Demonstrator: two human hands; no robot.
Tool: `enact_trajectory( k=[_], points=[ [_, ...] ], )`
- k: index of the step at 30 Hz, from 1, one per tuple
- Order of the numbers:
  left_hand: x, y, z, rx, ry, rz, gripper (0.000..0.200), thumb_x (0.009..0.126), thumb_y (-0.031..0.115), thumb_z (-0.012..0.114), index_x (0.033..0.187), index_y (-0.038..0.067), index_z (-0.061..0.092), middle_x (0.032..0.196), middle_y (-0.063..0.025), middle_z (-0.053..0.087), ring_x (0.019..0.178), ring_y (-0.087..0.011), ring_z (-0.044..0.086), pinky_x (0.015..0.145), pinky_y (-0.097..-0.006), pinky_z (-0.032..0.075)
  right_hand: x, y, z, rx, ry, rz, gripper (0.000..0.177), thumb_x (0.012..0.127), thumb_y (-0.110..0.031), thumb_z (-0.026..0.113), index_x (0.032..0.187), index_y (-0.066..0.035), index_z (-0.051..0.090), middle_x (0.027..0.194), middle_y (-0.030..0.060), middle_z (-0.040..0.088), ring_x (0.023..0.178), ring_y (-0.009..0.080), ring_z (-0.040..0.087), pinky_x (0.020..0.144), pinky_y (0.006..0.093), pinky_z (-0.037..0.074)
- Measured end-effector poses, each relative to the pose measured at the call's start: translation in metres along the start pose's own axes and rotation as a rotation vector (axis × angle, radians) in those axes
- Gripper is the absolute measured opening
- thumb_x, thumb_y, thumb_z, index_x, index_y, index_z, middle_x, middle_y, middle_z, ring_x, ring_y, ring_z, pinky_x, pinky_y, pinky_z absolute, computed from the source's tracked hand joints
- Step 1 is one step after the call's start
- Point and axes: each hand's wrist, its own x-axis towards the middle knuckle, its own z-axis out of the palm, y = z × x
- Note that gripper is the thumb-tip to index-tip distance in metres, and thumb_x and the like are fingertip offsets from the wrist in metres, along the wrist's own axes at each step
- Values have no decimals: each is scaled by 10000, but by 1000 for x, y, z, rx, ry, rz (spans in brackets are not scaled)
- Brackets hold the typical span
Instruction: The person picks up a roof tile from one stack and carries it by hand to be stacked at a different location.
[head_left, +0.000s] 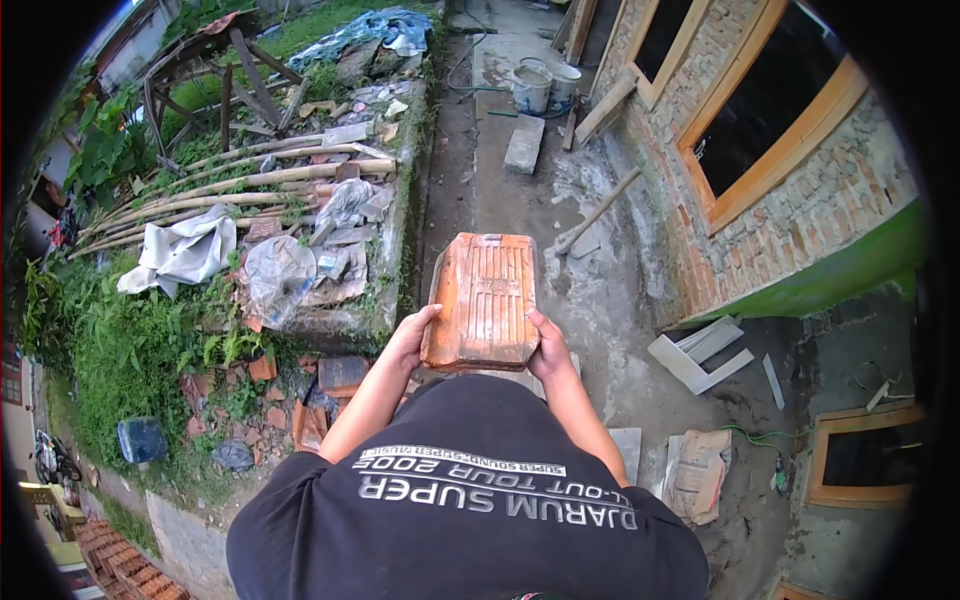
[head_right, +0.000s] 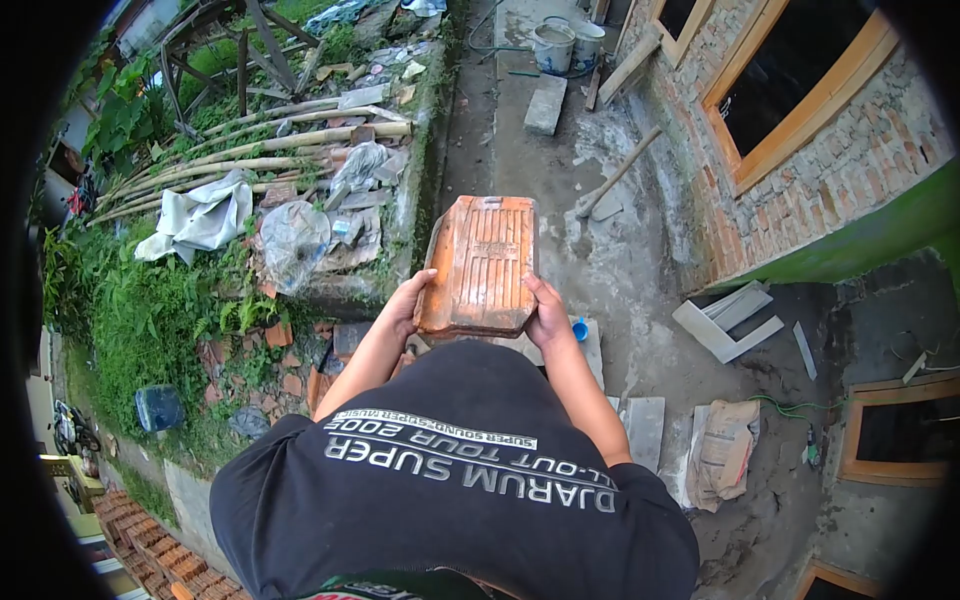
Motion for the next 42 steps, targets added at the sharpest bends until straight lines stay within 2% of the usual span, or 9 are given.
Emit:
enact_trajectory(
  k=[5,11,18,27,34,36,42],
  points=[
    [20,40,-3,33,34,-64,463,912,276,602,1233,-49,530,1141,-210,640,986,-311,672,852,-459,566,40,3,-1,-6,42,23,426,946,-223,572,1249,70,504,1194,180,619,1074,258,630,931,389,512],
    [68,38,-34,-60,16,-129,474,924,276,582,1262,-47,507,1165,-206,633,1030,-306,654,896,-449,545,67,-3,10,-20,98,46,444,951,-231,552,1275,67,491,1233,191,599,1104,278,615,969,414,491],
    [93,64,-25,-86,55,-173,469,929,280,576,1263,-42,509,1178,-202,630,1032,-300,652,915,-441,534,119,-11,-3,10,110,112,474,944,-251,558,1300,53,488,1263,185,591,1142,288,595,1002,435,463],
    [169,99,-15,-68,189,-100,488,933,298,567,1279,-37,493,1207,-192,612,1068,-290,633,931,-435,522,216,-46,-18,62,89,188,473,936,-257,585,1281,56,500,1230,169,607,1109,267,608,967,415,483],
    [276,126,37,-10,250,-165,512,939,346,533,1289,-26,494,1214,-183,610,1063,-291,634,928,-440,519,307,-123,-54,72,127,192,432,918,-245,617,1222,49,526,1156,160,635,1031,246,639,905,382,514],
    [307,133,61,-6,259,-182,517,941,353,524,1292,-26,491,1222,-184,605,1067,-291,632,930,-442,517,331,-158,-60,59,136,201,423,925,-203,597,1238,66,504,1143,164,629,1025,243,637,904,368,510],
    [375,166,139,2,226,-142,521,950,369,503,1295,-21,489,1218,-186,606,1072,-284,631,942,-429,517,388,-263,-55,-29,158,194,444,909,-215,616,1240,60,505,1146,168,631,1021,235,640,892,366,514]
  ],
)
